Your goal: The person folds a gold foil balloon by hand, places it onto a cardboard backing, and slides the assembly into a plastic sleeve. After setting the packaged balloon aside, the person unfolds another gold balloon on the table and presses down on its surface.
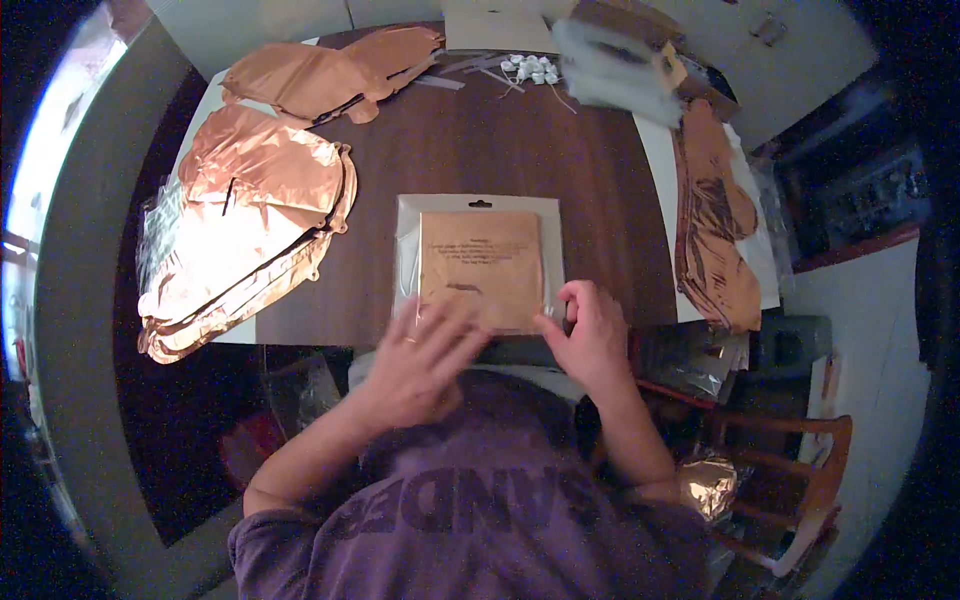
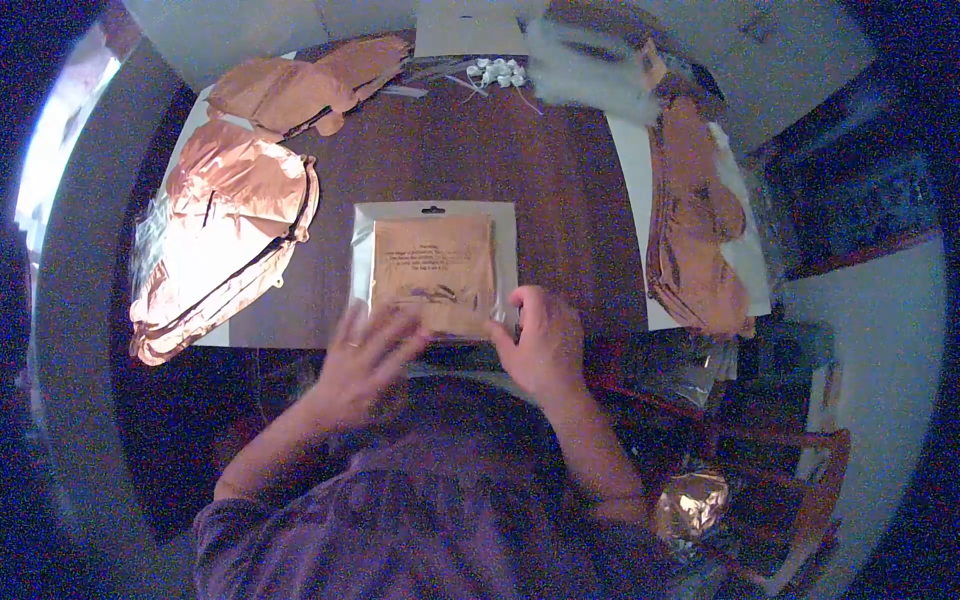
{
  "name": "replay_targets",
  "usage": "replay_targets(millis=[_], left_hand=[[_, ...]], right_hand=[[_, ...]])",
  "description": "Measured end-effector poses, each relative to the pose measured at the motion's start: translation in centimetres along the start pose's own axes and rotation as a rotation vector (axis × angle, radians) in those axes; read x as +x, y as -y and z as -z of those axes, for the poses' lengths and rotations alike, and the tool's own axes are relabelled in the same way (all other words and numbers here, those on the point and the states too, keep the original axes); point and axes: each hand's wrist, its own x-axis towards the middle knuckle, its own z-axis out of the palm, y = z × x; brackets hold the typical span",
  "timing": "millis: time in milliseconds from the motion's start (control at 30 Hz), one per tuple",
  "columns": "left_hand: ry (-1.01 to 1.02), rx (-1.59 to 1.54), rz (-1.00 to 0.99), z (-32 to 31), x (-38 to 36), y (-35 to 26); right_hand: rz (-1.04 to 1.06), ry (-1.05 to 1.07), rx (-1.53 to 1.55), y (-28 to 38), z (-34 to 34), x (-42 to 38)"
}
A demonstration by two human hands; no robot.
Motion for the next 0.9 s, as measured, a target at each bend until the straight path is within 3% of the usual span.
replay_targets(millis=[67, 100, 167, 267, 367, 467, 500, 567, 667, 733, 800, 900], left_hand=[[0.123, 0.044, -0.031, -1.4, 0.5, -1.0], [0.086, 0.166, 0.008, -3.2, 0.3, -0.3], [0.064, 0.084, -0.022, -3.5, -1.0, 0.4], [0.017, -0.021, -0.136, -3.0, -2.6, 0.3], [-0.043, -0.170, -0.391, -1.5, -1.5, -1.5], [-0.074, -0.163, -0.699, -1.8, 2.6, -4.4], [-0.060, -0.137, -0.762, -2.1, 3.8, -4.8], [-0.097, -0.208, -0.712, -2.8, 4.1, -5.3], [-0.058, -0.273, -0.602, -2.1, 2.5, -3.7], [-0.019, -0.355, -0.468, -3.6, -0.9, -1.4], [0.059, -0.394, -0.318, -4.2, -4.4, 0.4], [0.103, -0.344, -0.218, -4.6, -7.2, 1.3]], right_hand=[[-0.015, 0.031, -0.024, 0.8, 0.8, -1.2], [-0.071, 0.061, -0.004, 0.9, 1.3, -1.9], [-0.194, 0.111, 0.035, 0.2, 2.5, -3.5], [-0.498, 0.033, 0.207, -6.0, 3.0, -6.4], [-0.432, -0.094, 0.621, -7.0, 6.4, -7.2], [-0.404, 0.369, 0.814, -7.4, 11.2, -6.0], [-0.380, 0.537, 0.740, -8.8, 11.8, -6.4], [-0.325, 0.875, 0.582, -12.6, 13.1, -8.3], [-0.579, 0.520, 0.218, -12.3, 20.0, -13.3], [-0.835, -0.033, 0.602, -20.6, 22.5, -23.8], [-0.974, -0.378, 0.137, -17.0, 25.0, -24.6], [-0.964, -0.597, -0.110, -19.8, 22.9, -25.7]])
